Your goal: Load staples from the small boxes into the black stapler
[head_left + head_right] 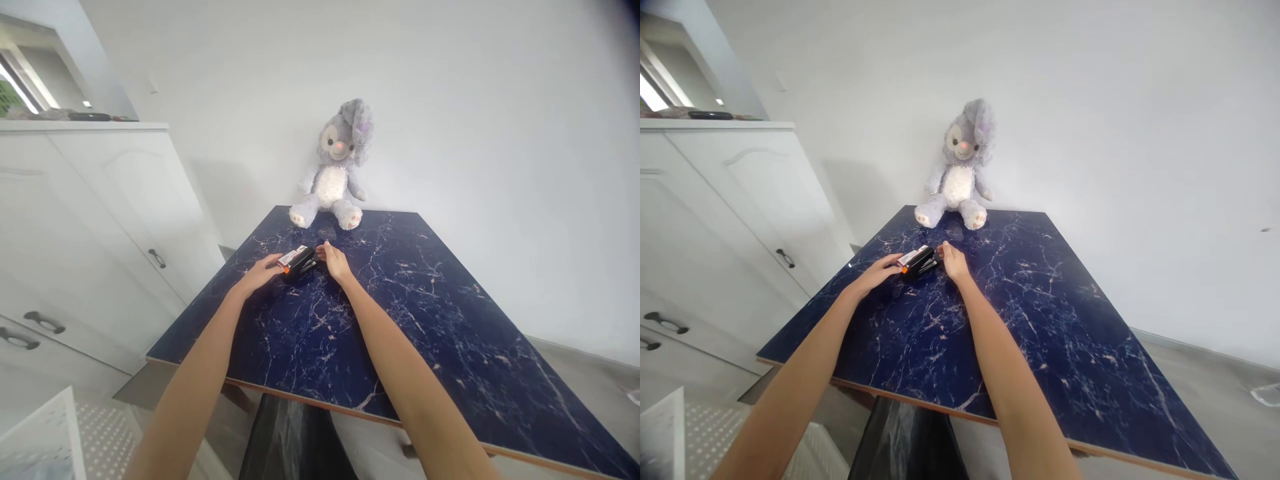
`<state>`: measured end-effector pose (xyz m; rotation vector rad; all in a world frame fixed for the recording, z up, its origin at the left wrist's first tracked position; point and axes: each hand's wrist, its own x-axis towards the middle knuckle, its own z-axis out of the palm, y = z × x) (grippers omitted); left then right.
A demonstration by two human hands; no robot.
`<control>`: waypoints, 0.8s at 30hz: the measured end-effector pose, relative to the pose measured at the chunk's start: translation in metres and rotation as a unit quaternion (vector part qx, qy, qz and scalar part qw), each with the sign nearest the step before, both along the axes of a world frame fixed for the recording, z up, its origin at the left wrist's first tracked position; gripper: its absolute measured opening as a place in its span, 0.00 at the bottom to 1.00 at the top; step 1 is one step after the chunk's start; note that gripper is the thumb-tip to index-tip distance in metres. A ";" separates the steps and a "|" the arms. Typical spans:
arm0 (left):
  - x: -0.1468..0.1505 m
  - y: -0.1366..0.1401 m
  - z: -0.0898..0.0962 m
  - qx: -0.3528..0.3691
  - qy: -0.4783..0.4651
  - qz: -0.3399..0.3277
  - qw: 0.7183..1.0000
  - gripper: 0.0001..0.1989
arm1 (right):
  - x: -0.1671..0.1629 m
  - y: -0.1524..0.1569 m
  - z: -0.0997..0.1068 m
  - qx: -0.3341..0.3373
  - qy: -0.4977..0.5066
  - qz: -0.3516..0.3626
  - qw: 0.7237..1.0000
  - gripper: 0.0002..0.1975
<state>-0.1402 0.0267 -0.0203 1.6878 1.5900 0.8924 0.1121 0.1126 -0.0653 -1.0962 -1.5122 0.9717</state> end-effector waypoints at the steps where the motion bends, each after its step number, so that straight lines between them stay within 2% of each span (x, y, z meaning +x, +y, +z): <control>1: 0.001 0.000 0.000 0.000 -0.002 0.000 1.000 0.29 | 0.000 -0.001 0.000 -0.003 0.002 0.001 1.000 0.27; 7: 0.001 -0.001 0.001 -0.004 -0.001 -0.020 1.000 0.33 | -0.002 -0.003 0.000 0.009 -0.029 0.016 0.999 0.29; 14: 0.000 0.000 0.000 0.010 0.007 -0.021 1.000 0.33 | -0.002 -0.001 -0.003 0.023 -0.060 0.037 0.997 0.31; 20: -0.003 0.003 -0.006 0.029 -0.002 -0.031 0.999 0.32 | 0.001 -0.007 0.005 0.036 -0.093 0.004 0.995 0.31; 24: 0.000 0.002 -0.009 0.048 0.013 -0.003 0.999 0.28 | 0.000 -0.011 0.010 0.074 -0.141 -0.017 0.987 0.26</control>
